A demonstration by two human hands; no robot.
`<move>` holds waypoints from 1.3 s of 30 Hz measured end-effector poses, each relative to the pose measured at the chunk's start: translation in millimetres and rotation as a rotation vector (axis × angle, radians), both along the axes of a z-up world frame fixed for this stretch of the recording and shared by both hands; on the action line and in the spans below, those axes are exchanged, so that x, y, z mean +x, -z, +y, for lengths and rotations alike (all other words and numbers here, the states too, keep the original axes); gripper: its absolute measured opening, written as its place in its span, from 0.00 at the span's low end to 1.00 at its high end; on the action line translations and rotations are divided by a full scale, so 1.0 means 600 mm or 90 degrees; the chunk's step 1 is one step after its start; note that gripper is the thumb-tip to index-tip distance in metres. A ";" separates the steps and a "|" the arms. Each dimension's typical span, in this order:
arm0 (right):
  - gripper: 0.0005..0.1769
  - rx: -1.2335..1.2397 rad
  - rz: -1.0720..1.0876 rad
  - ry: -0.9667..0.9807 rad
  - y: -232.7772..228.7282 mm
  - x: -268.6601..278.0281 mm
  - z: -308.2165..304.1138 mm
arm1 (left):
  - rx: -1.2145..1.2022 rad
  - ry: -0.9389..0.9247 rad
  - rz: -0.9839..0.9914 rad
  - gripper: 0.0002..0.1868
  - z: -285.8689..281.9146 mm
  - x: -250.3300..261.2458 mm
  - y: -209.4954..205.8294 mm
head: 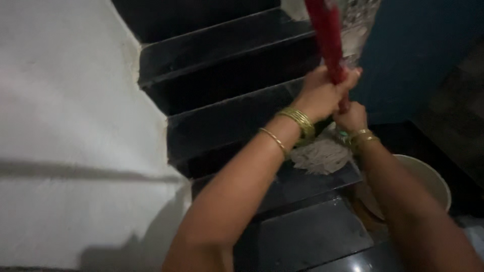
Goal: The person mops a set of stairs and the adjacent floor area using a string mop and a bucket of water, wringing out the mop head by hand between passes.
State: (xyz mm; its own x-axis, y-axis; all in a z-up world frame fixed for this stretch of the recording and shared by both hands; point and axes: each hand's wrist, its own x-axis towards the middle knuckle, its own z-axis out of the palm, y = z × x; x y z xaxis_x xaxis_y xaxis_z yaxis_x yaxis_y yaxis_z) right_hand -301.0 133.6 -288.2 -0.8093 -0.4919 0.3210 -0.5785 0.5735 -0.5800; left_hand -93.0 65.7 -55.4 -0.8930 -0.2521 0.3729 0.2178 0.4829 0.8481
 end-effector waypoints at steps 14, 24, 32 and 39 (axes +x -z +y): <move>0.23 -0.304 -0.329 -0.295 0.080 0.240 -0.193 | -0.213 -0.267 -0.049 0.22 -0.068 0.133 -0.041; 0.23 -0.360 -0.517 -0.552 -0.008 0.512 -0.361 | -0.282 -0.517 -0.131 0.24 -0.184 0.267 -0.077; 0.28 -0.439 -0.697 -0.623 0.160 0.587 -0.431 | -0.330 -0.602 -0.168 0.29 -0.224 0.328 -0.093; 0.23 -0.423 -0.658 -0.647 0.198 0.606 -0.406 | -0.349 -0.483 0.120 0.21 -0.219 0.353 -0.050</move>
